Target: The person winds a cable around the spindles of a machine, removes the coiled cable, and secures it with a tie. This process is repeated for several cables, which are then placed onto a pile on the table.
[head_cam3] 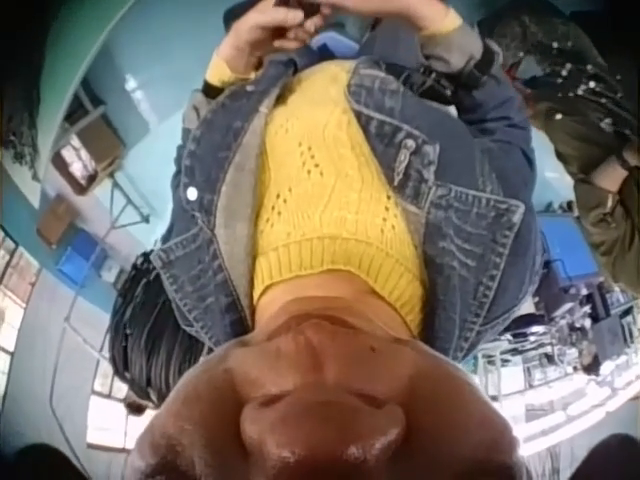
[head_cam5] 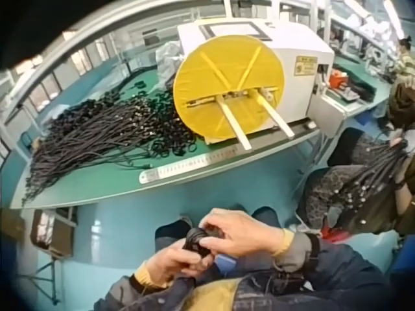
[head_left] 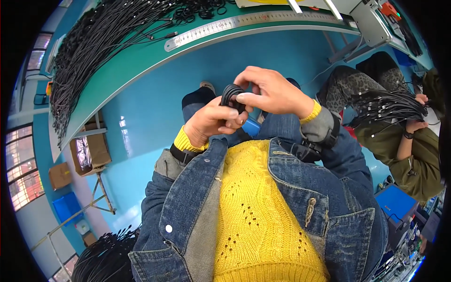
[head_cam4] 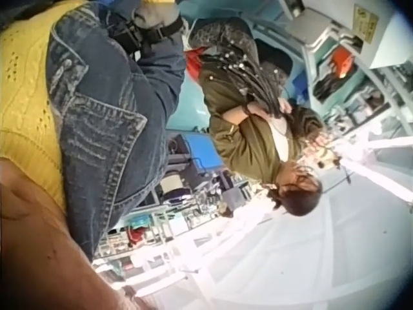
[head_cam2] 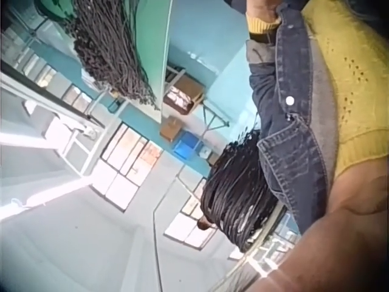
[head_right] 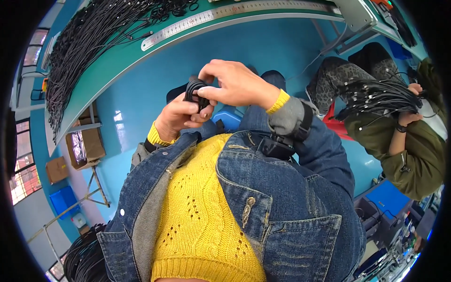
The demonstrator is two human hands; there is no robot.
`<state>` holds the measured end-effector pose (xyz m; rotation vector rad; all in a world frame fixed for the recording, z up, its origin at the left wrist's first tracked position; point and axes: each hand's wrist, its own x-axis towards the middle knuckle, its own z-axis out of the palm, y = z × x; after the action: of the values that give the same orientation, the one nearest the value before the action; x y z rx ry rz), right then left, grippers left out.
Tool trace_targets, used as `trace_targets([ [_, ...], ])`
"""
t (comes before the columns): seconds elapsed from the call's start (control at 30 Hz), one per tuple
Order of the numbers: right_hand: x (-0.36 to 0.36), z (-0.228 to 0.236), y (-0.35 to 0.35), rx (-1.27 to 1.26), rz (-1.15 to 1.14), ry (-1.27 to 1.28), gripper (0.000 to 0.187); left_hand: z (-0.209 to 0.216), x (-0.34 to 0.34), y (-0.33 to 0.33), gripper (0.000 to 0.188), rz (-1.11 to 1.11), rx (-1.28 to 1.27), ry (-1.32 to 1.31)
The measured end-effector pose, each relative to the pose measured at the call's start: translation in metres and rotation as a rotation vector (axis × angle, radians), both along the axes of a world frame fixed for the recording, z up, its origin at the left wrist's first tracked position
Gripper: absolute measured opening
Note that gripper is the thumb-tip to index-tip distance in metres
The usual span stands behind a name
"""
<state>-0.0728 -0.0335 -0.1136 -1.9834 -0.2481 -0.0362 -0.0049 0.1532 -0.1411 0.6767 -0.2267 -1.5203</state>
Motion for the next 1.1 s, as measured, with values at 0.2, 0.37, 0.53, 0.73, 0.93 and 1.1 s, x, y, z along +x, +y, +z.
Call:
trace_targets([
  [0.2,-0.007,-0.032,0.022,-0.152,-0.084,-0.152,0.020,-0.006,-0.006,0.002,0.026,0.040,0.086,0.210],
  [0.37,-0.009,-0.022,0.008,-0.178,-0.011,-0.130,0.019,0.001,-0.007,-0.007,0.021,0.020,0.114,-0.133],
  [0.53,-0.008,0.005,0.008,-0.099,-0.022,0.127,0.021,0.014,-0.015,-0.014,0.014,0.100,0.169,-0.876],
  [0.73,0.001,-0.043,0.038,-0.351,-0.246,0.066,0.024,-0.050,-0.016,-0.026,0.015,0.081,0.511,-1.507],
  [0.93,0.009,-0.120,0.041,-0.242,-0.247,0.066,0.023,-0.070,-0.026,0.000,0.023,0.062,0.401,-1.245],
  [1.1,0.017,-0.100,0.049,-0.303,-0.217,0.082,0.027,-0.079,-0.020,-0.008,0.032,0.072,0.511,-1.411],
])
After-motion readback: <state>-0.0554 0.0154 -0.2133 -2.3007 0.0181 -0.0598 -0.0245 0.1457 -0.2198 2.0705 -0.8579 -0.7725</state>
